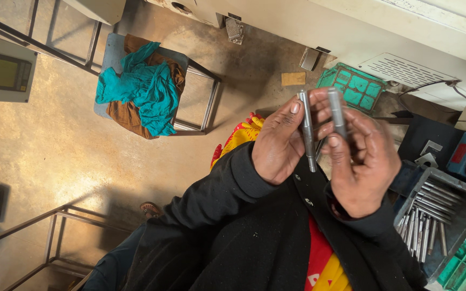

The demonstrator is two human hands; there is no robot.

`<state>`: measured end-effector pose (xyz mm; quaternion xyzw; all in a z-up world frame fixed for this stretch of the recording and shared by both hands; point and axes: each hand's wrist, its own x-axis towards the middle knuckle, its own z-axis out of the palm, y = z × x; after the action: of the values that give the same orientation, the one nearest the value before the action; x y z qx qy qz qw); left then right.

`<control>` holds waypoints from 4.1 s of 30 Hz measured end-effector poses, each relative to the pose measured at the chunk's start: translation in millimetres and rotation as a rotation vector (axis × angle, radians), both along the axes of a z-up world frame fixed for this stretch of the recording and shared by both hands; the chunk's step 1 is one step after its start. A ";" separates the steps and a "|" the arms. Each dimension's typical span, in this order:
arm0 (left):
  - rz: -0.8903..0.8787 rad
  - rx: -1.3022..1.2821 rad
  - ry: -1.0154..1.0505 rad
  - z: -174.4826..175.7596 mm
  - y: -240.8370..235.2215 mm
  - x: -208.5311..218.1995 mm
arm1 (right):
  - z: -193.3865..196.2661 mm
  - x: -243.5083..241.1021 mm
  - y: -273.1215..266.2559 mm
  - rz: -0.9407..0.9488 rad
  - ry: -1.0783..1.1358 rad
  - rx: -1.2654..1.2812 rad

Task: The person removes two cylindrical metal parts from a machine, places them on a scale, and then inspects them by hand. The person compares the two parts and places them into a green bin.

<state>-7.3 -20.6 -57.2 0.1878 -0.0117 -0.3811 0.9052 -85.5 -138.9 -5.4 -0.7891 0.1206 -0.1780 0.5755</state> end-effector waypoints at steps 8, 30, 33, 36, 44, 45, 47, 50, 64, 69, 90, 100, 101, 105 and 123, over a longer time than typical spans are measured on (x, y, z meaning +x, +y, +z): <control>0.010 -0.039 -0.019 0.0 0.1 -4.9 | 10.4 3.4 3.2 0.023 0.118 -0.361; 0.161 0.313 -1.251 5.6 16.3 6.5 | -19.6 -23.9 -23.0 -0.024 -0.024 -0.557; 0.145 0.337 -1.235 7.9 13.5 7.6 | -16.9 -16.1 -21.3 -0.042 0.030 -0.575; 0.068 0.241 -0.897 12.7 8.1 8.4 | -9.6 -5.3 -14.7 0.016 -0.017 -0.470; 0.061 -0.119 0.129 16.2 -6.0 18.7 | 10.1 9.9 -3.3 0.161 0.091 -0.061; 0.049 -0.129 0.132 15.9 -4.8 18.9 | 10.4 9.8 -4.1 0.159 0.131 0.032; 0.037 -0.139 0.132 15.7 -2.8 18.4 | 9.7 7.9 -5.1 0.159 0.166 0.142; 0.033 -0.132 0.120 14.9 -0.6 21.7 | 4.4 6.6 -5.3 0.162 0.156 0.182; -0.407 0.464 -0.582 -28.7 -27.6 14.4 | -94.7 -47.0 -73.5 0.234 0.502 0.779; -0.245 0.894 -1.401 -30.3 -52.1 26.5 | -138.5 -92.3 -143.5 -0.481 -0.036 1.154; -0.985 0.716 -2.252 -77.2 -257.5 -49.3 | -232.9 -365.8 -321.3 -1.491 0.391 0.318; -1.254 0.830 -2.271 -76.8 -290.9 -82.2 | -305.9 -470.5 -387.9 -1.542 0.570 0.166; -1.249 0.848 -2.276 -74.5 -291.5 -83.1 | -309.2 -471.3 -392.0 -1.528 0.659 0.038; -1.301 0.899 -2.303 -77.3 -291.5 -89.7 | -325.3 -467.7 -387.3 -1.582 0.595 0.218; -1.242 0.919 -2.231 -96.9 -263.4 -92.3 | -324.2 -467.3 -446.5 -1.448 0.833 -0.314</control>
<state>-99.6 -284.0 -154.1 0.6403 -0.6876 -0.3388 -0.0496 -552.8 -585.3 -329.6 -0.5890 0.7717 -0.2121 0.1118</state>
